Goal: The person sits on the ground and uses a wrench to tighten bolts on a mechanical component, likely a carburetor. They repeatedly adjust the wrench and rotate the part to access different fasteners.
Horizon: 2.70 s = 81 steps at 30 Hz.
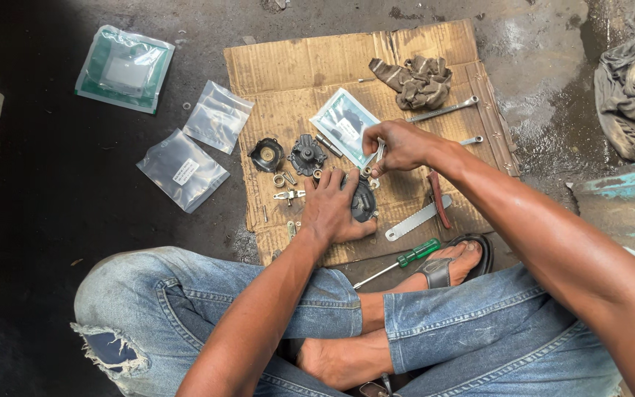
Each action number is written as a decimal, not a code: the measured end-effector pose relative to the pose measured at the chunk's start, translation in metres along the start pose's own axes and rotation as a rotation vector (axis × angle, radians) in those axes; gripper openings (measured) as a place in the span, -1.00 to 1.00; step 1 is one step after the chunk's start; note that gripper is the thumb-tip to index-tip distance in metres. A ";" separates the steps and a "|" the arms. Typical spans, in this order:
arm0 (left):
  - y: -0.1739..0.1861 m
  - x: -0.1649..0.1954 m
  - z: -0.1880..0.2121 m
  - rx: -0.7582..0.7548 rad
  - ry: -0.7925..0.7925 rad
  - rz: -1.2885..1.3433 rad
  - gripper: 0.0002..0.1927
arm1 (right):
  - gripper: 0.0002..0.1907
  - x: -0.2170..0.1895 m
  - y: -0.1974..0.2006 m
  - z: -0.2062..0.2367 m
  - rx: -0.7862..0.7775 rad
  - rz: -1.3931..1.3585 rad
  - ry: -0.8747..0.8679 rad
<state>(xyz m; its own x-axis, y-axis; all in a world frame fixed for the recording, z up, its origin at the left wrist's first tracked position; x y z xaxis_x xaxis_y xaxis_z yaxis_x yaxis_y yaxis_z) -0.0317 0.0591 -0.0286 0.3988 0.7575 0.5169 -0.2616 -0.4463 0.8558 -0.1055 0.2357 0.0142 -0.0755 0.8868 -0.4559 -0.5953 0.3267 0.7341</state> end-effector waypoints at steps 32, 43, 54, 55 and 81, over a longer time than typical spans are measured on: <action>-0.003 0.002 -0.001 0.038 -0.042 -0.081 0.15 | -0.33 0.000 -0.018 -0.009 0.125 0.014 0.026; -0.003 0.002 0.000 0.020 -0.033 -0.060 0.14 | -0.64 0.022 -0.016 0.015 0.105 -0.034 -0.198; -0.003 0.001 0.000 0.001 -0.032 -0.050 0.17 | -0.67 0.050 -0.058 0.052 0.216 -0.322 -0.207; -0.003 0.002 -0.001 -0.001 -0.027 -0.052 0.17 | -0.67 0.054 -0.052 0.054 0.239 -0.366 -0.234; 0.000 0.000 -0.002 -0.028 0.006 -0.014 0.16 | -0.58 0.035 -0.048 0.041 0.126 -0.220 -0.082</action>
<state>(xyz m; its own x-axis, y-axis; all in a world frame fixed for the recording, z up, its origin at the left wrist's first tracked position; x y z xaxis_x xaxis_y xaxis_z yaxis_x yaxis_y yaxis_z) -0.0330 0.0600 -0.0282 0.3975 0.7663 0.5048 -0.2810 -0.4221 0.8619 -0.0469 0.2641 -0.0166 0.1128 0.8118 -0.5730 -0.4859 0.5481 0.6808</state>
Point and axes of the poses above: each hand's wrist, its own z-axis away from the middle knuckle, its own y-axis out of the back of the hand, x = y × z, the point moved 4 cm from there along -z, towards the middle knuckle, and after that the axes turned 9 degrees about y, right-handed, at the moved point
